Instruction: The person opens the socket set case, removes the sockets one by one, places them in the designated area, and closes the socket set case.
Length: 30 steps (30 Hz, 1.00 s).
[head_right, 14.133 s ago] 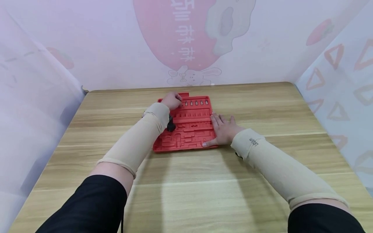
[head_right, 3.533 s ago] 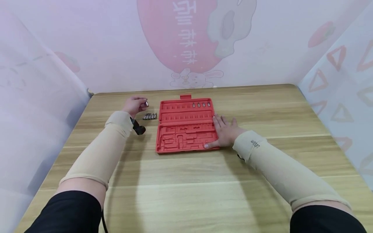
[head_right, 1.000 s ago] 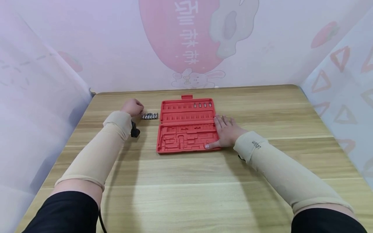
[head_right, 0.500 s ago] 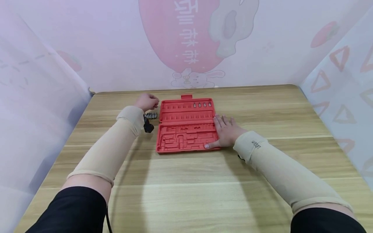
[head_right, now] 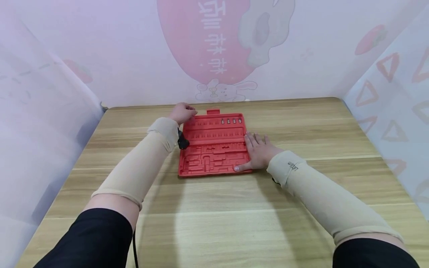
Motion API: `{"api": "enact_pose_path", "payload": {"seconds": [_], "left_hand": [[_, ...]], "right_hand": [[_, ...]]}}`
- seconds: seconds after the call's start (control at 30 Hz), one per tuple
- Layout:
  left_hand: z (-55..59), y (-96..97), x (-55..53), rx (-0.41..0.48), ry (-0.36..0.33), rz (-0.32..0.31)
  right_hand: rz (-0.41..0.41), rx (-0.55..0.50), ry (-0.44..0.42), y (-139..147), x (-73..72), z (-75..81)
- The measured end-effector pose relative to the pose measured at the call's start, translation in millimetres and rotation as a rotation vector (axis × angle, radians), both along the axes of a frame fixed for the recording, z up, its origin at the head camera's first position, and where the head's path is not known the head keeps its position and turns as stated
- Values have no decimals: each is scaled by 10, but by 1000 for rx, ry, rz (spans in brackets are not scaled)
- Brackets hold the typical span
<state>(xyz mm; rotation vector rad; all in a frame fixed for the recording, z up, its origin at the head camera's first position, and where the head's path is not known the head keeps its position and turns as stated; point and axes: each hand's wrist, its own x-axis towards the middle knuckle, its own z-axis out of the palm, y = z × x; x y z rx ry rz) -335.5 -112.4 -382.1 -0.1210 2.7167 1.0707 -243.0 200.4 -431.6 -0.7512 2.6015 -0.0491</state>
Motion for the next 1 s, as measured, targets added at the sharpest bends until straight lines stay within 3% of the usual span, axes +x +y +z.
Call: {"api": "enact_pose_path", "payload": {"seconds": [0.33, 0.53, 0.63, 0.8, 1.0], "left_hand": [[-105, 362, -154, 109, -54, -47], [-124, 552, -118, 154, -72, -82], [-137, 606, -103, 145, -68, -105], [-235, 699, -181, 131, -75, -98], [-274, 882, -227, 29, -92, -130]], "right_hand": [[0, -2, -5, -47, 62, 112], [-3, 5, -8, -55, 40, 100], [-5, 17, -5, -45, 19, 73], [-2, 9, -5, -30, 9, 56], [-2, 19, -10, -2, 16, 60]]}}
